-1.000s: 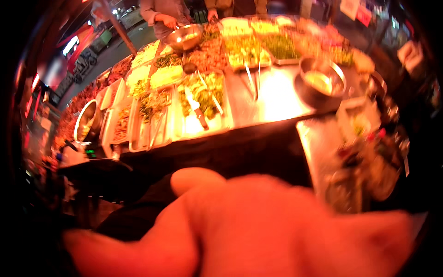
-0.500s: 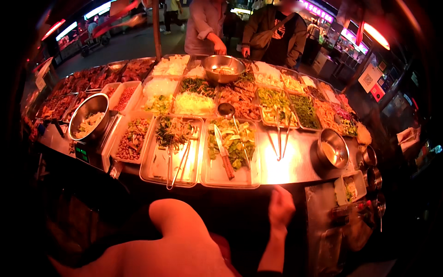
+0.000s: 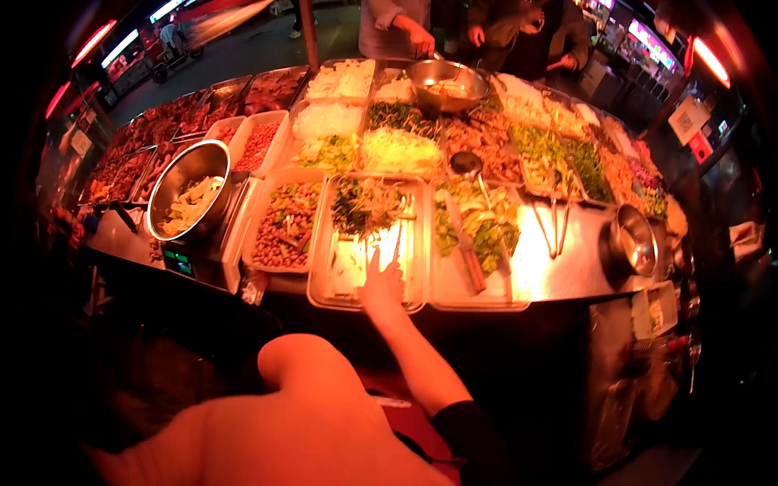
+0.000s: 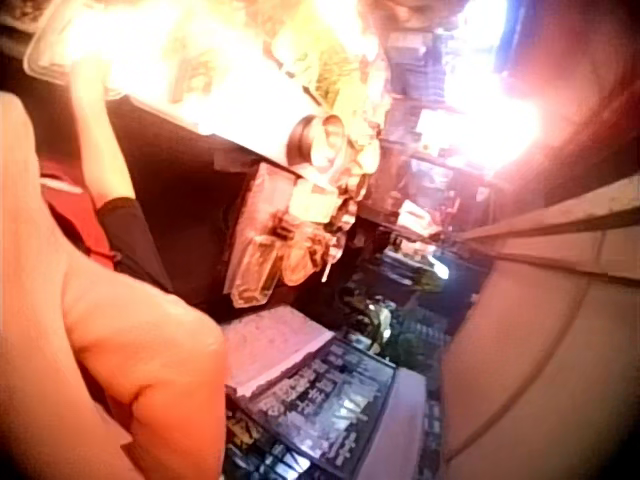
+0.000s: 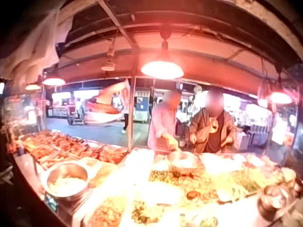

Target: The person assembles a mixed food order at a night market stall. They use tongs to transfer various cooked items from metal trays into a plastic container, then into a metal bowl, and finally into a plastic bag. The person also uses a ladle to add sauce and a digital scale to weigh the food.

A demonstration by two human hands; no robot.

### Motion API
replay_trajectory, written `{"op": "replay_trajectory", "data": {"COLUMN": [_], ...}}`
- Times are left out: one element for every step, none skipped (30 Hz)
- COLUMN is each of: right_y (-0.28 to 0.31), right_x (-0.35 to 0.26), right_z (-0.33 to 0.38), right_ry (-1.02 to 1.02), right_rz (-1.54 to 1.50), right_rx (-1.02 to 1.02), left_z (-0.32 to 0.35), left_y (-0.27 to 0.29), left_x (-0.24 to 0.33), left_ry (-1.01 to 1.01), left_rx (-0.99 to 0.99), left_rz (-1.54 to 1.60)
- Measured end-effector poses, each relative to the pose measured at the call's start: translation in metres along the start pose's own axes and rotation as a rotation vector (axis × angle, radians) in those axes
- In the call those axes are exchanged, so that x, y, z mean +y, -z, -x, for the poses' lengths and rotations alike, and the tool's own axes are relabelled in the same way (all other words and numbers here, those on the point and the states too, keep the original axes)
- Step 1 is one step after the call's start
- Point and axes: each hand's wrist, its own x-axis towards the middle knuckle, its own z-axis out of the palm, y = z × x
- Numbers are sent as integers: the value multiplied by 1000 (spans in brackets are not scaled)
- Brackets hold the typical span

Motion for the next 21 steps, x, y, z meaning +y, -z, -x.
{"op": "replay_trajectory", "data": {"right_y": [-7,-12,-11,-4,13,37,55,58,66,108,98,104,109,112,113,110,108,101,97,94,92], "right_x": [6,16,25,37,49,61,80,110,137,137,178,198,216,229,240,249,257,262,263,262,260], "right_z": [-4,-6,-1,0,14,31,48,73,91,113,125,133,137,138,134,127,117,104,86,70,54], "right_ry": [-47,-94,-119,-101,-98,-19,59,127,65,-413,-456,-505,-511,-513,-522,-532,-539,-538,-532,-526,-494], "right_rz": [-87,-174,-233,-291,-334,-353,-373,-436,-444,-890,-1071,-1205,-1206,-1206,-1221,-1235,-1247,-1276,-1299,-1323,-1326], "right_rx": [-45,-89,-30,3,18,41,63,339,425,49,72,43,-9,-63,-91,-129,-168,-143,-119,-96,-83], "left_z": [0,1,4,8,15,24,39,61,72,95,107,118,128,134,136,138,138,136,132,129,129], "left_y": [-1,-4,-5,-5,-4,-3,-3,14,12,18,18,17,17,16,19,19,20,22,21,21,21], "left_x": [8,12,19,30,46,66,85,90,104,107,108,108,107,104,99,95,92,88,85,82,80], "left_ry": [-2,-7,-28,-44,-81,-120,-146,-105,-32,-139,-171,-201,-212,-225,-224,-227,-231,-226,-227,-229,-232], "left_rx": [20,53,92,132,193,259,350,437,528,485,549,619,670,722,747,780,813,827,839,851,852], "left_rz": [-25,-53,-84,-115,-153,-202,-267,-318,-404,-426,-406,-402,-400,-402,-391,-383,-377,-382,-391,-399,-406]}}
